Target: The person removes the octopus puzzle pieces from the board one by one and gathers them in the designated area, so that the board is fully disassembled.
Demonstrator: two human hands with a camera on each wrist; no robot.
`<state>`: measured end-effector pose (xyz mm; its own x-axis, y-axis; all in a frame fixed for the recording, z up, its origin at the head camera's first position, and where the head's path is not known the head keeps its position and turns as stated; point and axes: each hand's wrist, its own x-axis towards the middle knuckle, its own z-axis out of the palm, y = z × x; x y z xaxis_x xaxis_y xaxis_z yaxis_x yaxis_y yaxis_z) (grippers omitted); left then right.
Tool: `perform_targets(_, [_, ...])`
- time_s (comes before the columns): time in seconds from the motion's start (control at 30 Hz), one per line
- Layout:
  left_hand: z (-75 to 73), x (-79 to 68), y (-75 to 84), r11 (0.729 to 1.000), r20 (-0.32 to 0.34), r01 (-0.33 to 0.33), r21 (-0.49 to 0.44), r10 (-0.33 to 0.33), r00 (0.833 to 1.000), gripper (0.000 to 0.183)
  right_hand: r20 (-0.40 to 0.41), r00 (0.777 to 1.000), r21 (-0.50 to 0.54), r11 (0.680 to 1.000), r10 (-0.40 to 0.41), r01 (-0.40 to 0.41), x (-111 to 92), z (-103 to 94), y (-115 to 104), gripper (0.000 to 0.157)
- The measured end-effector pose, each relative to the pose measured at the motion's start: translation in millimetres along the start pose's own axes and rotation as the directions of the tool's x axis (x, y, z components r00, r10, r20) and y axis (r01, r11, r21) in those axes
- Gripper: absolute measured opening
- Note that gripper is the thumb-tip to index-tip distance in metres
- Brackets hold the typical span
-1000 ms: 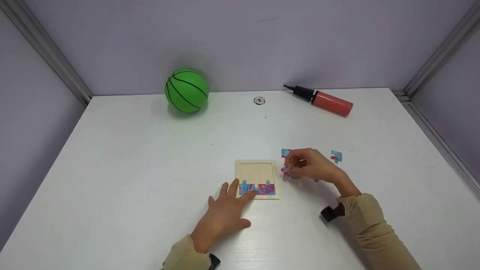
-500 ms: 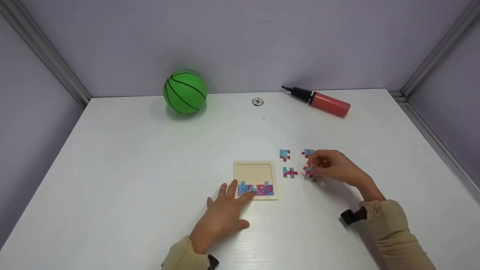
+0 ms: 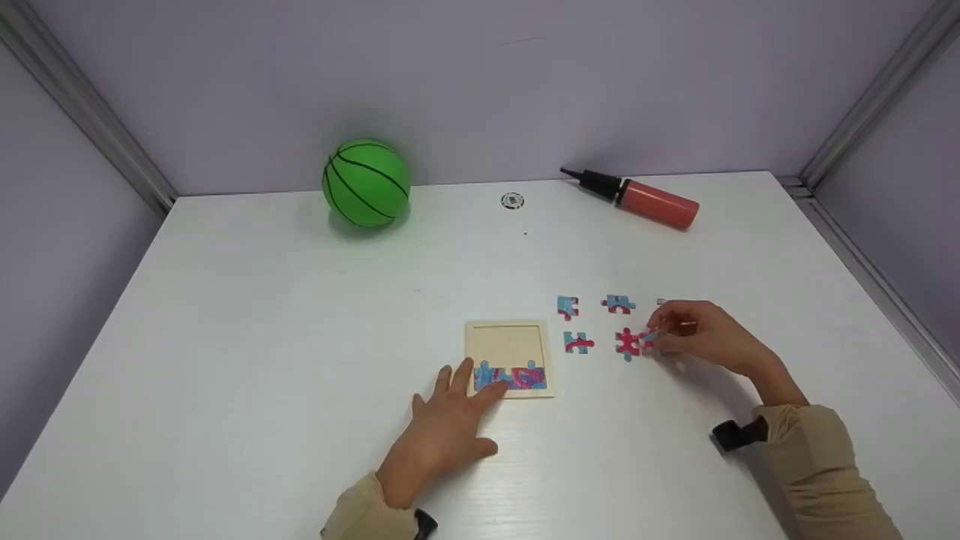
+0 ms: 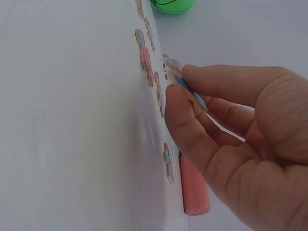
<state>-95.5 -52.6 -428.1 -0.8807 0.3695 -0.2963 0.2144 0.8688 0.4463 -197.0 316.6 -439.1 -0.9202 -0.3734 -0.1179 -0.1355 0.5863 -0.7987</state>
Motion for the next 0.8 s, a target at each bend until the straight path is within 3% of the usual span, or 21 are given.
perform_targets(0.3, [0.2, -0.3, 0.4, 1.000, 0.020, 0.014, -0.018, -0.014, 1.000, 0.069, -0.027, 0.999, -0.107, 0.994, 0.018, -0.020, -4, -10.8, 10, 0.017])
perform_targets(0.8, [1.1, 0.0, 1.7, 1.000, 0.000, 0.010, -0.007, -0.010, 1.000, 0.070, -0.061, 0.997, -0.269, 0.961, 0.053, -0.067, -5, -8.4, 9, 0.014])
